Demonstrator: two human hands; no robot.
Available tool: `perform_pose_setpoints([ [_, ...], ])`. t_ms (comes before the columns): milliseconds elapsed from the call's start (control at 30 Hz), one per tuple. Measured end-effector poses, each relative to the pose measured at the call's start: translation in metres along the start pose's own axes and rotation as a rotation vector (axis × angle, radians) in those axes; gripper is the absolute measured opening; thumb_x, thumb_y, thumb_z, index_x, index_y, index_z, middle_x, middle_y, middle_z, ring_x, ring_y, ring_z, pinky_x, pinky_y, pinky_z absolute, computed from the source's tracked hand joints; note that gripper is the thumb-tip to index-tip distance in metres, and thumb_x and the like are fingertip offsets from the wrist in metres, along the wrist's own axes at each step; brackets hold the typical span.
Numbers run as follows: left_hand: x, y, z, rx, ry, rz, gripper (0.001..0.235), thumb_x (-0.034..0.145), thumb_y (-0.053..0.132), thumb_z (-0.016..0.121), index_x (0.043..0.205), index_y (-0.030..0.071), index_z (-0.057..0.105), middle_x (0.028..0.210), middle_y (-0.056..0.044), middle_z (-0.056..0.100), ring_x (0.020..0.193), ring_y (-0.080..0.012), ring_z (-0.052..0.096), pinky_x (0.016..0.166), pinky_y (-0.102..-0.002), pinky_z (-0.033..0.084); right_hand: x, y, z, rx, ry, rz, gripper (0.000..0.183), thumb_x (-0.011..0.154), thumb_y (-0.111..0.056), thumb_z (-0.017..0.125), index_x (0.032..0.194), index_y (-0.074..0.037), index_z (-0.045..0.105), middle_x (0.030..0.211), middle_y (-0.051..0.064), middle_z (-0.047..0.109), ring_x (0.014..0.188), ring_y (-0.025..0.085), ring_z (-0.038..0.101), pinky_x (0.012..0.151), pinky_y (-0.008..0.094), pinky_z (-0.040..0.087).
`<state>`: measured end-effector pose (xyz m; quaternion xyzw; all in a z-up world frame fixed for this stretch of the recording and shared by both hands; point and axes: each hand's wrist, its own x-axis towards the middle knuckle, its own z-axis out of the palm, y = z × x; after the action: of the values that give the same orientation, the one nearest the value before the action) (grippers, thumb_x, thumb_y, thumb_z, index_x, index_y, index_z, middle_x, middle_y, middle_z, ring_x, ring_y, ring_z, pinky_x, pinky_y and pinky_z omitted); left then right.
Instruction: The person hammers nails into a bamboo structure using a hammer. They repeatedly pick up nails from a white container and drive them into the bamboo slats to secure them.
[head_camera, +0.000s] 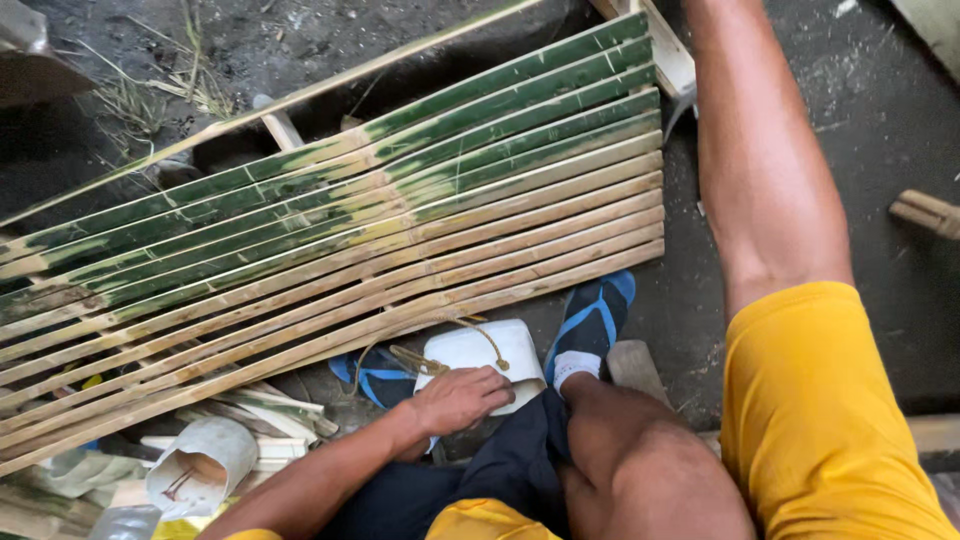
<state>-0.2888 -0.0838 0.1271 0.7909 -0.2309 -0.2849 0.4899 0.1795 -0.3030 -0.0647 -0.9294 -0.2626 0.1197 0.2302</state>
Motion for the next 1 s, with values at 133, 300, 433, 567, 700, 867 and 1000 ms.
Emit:
perform_pose_setpoints([
  [133, 0.002, 0.003, 0.017, 0.03, -0.012, 0.001, 0.023, 0.089, 0.017, 0.061, 0.111, 0.011, 0.064, 0.115, -0.006, 0.062, 0.111, -0.0244, 0.061, 0.092, -0.037, 0.054, 0.011, 0.007, 0.01, 0.016, -0.026, 0.003, 0.017, 0.103, -0.012, 0.064, 0.117, -0.002, 0.066, 0.108, 0.019, 0.064, 0.099, 0.039, 0.064, 0.084, 0.048, 0.05],
  [300, -0.005, 0.014, 0.041, 0.098, 0.008, 0.046, 0.023, 0.088, 0.017, 0.056, 0.108, 0.008, 0.064, 0.119, -0.009, 0.063, 0.114, -0.0265, 0.061, 0.096, -0.037, 0.053, 0.02, 0.009, 0.011, 0.03, -0.034, 0.008, 0.017, 0.103, -0.015, 0.064, 0.115, -0.002, 0.067, 0.103, 0.019, 0.065, 0.093, 0.038, 0.064, 0.079, 0.047, 0.05],
  [433, -0.025, 0.023, 0.087, 0.139, -0.134, -0.181, 0.04, 0.089, 0.013, 0.054, 0.125, -0.003, 0.062, 0.127, -0.016, 0.063, 0.117, -0.0292, 0.062, 0.098, -0.036, 0.052, 0.029, -0.007, 0.011, 0.042, -0.037, -0.028, 0.018, 0.104, -0.018, 0.064, 0.113, -0.002, 0.068, 0.098, 0.019, 0.065, 0.088, 0.037, 0.065, 0.074, 0.047, 0.05],
  [567, -0.02, -0.004, 0.146, 0.561, -0.108, -0.346, 0.056, 0.089, 0.018, 0.052, 0.141, -0.003, 0.056, 0.135, -0.024, 0.061, 0.121, -0.0386, 0.059, 0.101, -0.05, 0.048, 0.02, -0.009, -0.011, 0.044, -0.036, -0.06, 0.019, 0.104, -0.02, 0.064, 0.111, -0.003, 0.069, 0.094, 0.018, 0.066, 0.084, 0.036, 0.065, 0.07, 0.046, 0.05],
  [700, 0.001, -0.051, 0.178, 0.558, -0.046, -0.37, 0.048, 0.092, 0.022, 0.049, 0.136, 0.007, 0.06, 0.138, -0.021, 0.061, 0.126, -0.0413, 0.058, 0.105, -0.062, 0.043, 0.007, -0.015, -0.014, 0.079, -0.046, -0.11, 0.021, 0.105, -0.022, 0.064, 0.109, -0.003, 0.071, 0.09, 0.018, 0.067, 0.079, 0.035, 0.066, 0.065, 0.046, 0.05],
  [867, 0.007, -0.062, 0.169, 0.416, -0.047, -0.325, 0.04, 0.098, 0.019, 0.049, 0.133, 0.009, 0.065, 0.137, -0.019, 0.063, 0.122, -0.0376, 0.062, 0.104, -0.053, 0.047, -0.005, -0.038, -0.008, 0.129, -0.059, -0.145, 0.024, 0.105, -0.026, 0.065, 0.107, -0.003, 0.072, 0.085, 0.018, 0.067, 0.073, 0.034, 0.066, 0.06, 0.045, 0.05],
  [1000, 0.006, -0.031, 0.138, 0.098, -0.07, -0.547, 0.036, 0.099, 0.027, 0.053, 0.128, 0.011, 0.066, 0.122, -0.016, 0.067, 0.111, -0.0369, 0.064, 0.094, -0.051, 0.052, -0.011, -0.064, 0.005, 0.184, -0.058, -0.171, 0.026, 0.106, -0.028, 0.065, 0.105, -0.003, 0.073, 0.08, 0.017, 0.068, 0.068, 0.033, 0.067, 0.055, 0.045, 0.05],
])
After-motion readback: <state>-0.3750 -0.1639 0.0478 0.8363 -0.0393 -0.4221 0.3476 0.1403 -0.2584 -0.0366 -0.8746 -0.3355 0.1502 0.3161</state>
